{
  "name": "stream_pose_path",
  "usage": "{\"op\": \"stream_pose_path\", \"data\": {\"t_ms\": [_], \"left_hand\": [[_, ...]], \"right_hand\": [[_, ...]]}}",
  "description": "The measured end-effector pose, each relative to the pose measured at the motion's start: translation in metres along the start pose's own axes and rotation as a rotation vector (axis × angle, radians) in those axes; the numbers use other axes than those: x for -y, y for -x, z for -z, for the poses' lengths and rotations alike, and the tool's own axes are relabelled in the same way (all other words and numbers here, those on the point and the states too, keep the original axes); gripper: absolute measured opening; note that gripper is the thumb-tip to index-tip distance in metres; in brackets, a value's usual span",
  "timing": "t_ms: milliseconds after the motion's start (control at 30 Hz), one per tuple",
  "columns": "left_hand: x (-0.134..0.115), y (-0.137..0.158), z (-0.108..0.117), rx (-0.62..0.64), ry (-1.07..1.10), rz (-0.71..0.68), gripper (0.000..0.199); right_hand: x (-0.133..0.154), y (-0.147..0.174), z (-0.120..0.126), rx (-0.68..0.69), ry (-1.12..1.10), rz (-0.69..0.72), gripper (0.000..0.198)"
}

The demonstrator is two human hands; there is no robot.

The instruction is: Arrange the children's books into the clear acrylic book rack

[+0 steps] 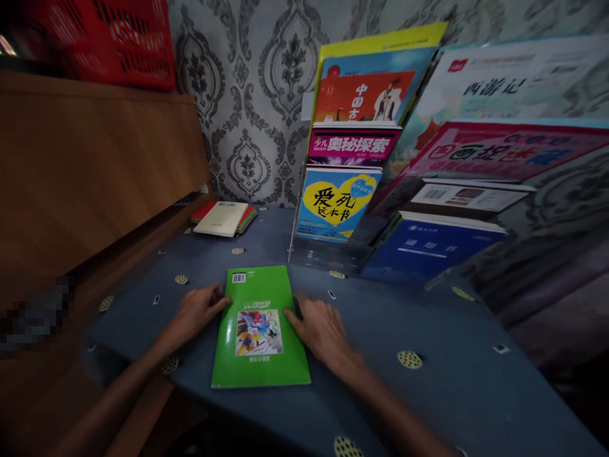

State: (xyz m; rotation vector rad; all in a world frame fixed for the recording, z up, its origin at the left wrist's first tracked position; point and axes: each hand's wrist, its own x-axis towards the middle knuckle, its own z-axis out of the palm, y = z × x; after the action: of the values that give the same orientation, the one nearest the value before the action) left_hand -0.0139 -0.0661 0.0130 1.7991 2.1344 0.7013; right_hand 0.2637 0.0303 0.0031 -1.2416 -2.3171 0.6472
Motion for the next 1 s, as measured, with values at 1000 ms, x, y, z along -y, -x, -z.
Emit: {"op": "stream_pose_path", "data": {"t_ms": [1000], "left_hand": [[-0.019,-0.02,-0.022,-0.033,-0.277,-0.459,0.032]], "right_hand": [[-0.026,-0.075,-0.039,0.05,-0.149,0.317,0.055]]}}
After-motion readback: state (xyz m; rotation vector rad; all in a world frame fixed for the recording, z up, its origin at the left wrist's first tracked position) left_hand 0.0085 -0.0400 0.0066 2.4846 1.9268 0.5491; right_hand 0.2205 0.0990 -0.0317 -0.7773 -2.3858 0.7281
